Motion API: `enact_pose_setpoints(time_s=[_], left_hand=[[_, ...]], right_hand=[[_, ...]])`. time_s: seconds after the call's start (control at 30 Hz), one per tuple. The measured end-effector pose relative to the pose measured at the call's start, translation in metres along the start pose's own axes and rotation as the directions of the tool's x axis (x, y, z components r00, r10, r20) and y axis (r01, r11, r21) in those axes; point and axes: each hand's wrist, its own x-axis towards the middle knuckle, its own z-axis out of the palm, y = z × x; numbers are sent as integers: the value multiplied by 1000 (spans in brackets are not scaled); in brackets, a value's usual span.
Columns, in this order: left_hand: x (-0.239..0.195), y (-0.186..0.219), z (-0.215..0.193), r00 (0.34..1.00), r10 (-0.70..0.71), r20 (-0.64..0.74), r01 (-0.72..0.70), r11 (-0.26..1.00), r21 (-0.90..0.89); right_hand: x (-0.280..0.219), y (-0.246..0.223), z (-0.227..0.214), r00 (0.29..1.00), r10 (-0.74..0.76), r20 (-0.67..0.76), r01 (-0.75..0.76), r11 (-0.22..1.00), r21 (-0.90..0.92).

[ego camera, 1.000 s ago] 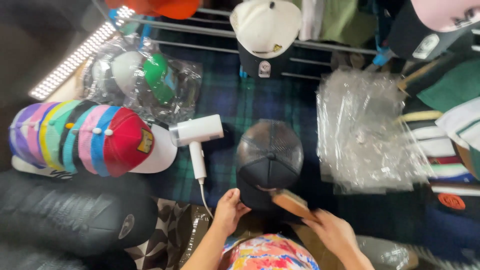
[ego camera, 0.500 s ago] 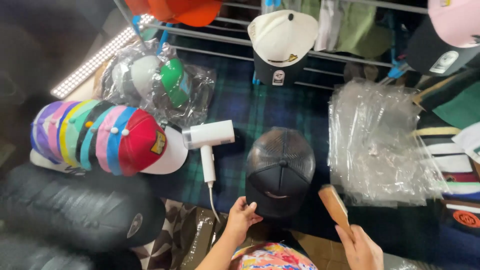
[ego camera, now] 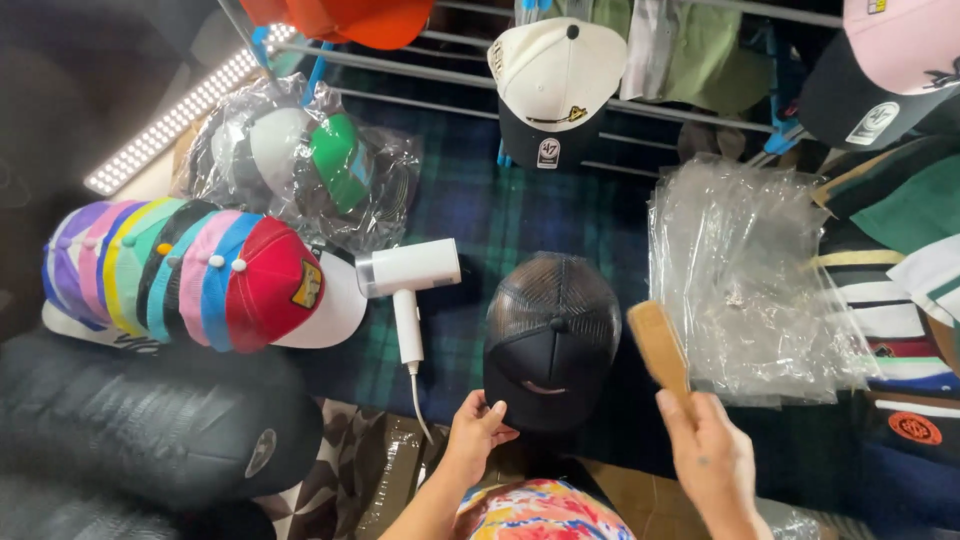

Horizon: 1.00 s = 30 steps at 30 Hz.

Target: The person cleans a black baseball cap by brushing its exterior and interior with a wooden brush. They then use a white hairdryer to blow air onto the cap's surface. The cap is handled and turned over during the process.

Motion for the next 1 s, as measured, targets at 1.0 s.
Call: enact_pose_setpoints(time_s=[1.0], left_hand=[[-7,10,-3,997,-77,-27,77,997,-19]], right_hand=[[33,-5,94,955,108,277,-287,572,769]])
